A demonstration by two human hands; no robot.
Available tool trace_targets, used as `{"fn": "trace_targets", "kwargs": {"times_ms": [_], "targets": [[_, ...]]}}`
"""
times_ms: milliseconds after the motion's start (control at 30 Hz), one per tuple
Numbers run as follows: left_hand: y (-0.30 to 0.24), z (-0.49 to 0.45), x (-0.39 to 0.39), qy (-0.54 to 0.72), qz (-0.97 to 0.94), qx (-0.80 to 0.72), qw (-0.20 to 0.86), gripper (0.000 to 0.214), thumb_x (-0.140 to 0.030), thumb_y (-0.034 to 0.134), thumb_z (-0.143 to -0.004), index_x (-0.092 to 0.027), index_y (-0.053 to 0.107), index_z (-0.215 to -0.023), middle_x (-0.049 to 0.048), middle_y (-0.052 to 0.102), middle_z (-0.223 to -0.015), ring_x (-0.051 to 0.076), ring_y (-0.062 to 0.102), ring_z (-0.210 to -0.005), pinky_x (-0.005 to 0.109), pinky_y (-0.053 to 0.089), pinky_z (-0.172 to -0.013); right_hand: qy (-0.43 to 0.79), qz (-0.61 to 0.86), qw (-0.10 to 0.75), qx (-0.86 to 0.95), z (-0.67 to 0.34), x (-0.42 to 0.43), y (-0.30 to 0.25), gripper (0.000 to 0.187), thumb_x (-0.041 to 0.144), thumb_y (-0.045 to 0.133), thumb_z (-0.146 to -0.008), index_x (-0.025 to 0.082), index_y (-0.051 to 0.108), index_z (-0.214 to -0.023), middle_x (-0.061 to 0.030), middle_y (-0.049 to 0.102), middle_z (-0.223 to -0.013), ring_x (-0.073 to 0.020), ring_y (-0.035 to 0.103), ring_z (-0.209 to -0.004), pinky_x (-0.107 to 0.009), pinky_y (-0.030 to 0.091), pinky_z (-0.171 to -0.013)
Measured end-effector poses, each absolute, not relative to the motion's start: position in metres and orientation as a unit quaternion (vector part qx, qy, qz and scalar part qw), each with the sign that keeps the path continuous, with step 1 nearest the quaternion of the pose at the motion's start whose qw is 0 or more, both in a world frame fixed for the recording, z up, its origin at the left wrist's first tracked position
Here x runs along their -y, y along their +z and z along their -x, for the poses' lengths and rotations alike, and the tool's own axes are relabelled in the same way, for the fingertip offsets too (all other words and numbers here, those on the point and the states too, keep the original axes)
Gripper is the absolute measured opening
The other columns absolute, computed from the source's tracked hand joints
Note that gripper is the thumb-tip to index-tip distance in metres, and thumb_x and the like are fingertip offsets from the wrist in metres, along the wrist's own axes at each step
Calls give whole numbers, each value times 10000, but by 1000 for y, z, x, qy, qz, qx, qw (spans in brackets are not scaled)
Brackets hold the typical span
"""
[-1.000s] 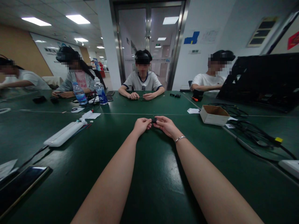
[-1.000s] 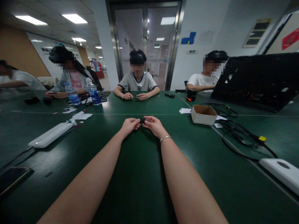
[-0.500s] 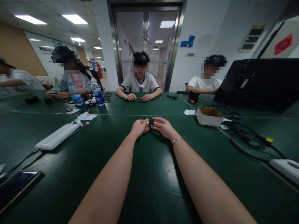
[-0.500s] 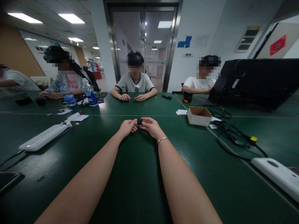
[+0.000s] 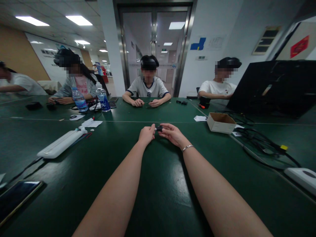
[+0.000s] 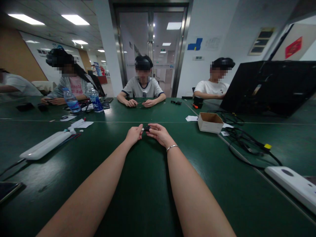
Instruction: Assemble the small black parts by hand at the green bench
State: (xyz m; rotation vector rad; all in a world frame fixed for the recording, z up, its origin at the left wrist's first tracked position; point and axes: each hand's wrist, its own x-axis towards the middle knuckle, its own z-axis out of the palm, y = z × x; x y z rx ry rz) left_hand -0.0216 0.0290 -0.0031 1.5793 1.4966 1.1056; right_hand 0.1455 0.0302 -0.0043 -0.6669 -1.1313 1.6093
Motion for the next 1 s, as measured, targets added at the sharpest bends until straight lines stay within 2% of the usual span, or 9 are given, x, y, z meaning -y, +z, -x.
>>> {"fn": "trace_targets", "kwargs": {"times_ms": [233,500,700,833,1000], "targets": [[-6,21,-36,403,-603,-601,336,535,-502,321,-917,-184,527,-539,14,531,-441,143,494,-411,263,355,-501,660,250,513,489,-147,-35,-12,307,58,765,-698,170,681,-970,-48,667,-973,-176,690,-821,-294,587,-781],[-3,20,-33,394,-600,-615,326,518,-502,310,-913,-184,534,-571,14,536,-460,152,505,-431,275,354,-509,659,258,521,477,-146,-34,-12,284,58,776,-688,169,694,-937,-14,652,-878,-166,694,-751,-276,599,-733],[4,18,-25,370,-623,-625,290,532,-493,283,-924,-192,528,-559,19,540,-468,166,529,-473,279,338,-534,653,302,517,464,-144,-31,-6,167,59,712,-783,134,669,-926,-30,670,-766,-136,674,-624,-246,596,-635],[6,18,-18,355,-648,-624,254,547,-501,272,-928,-200,528,-550,24,542,-472,177,533,-503,282,319,-545,644,345,511,453,-140,-29,-3,45,128,685,-855,113,642,-861,-43,663,-679,-106,627,-516,-219,583,-582],[4,18,-13,389,-671,-597,205,522,-526,298,-923,-203,552,-603,21,563,-543,173,521,-538,278,301,-545,637,364,503,456,-137,-29,-1,261,307,702,-867,127,567,-735,-35,620,-576,-97,565,-434,-220,568,-520]]}}
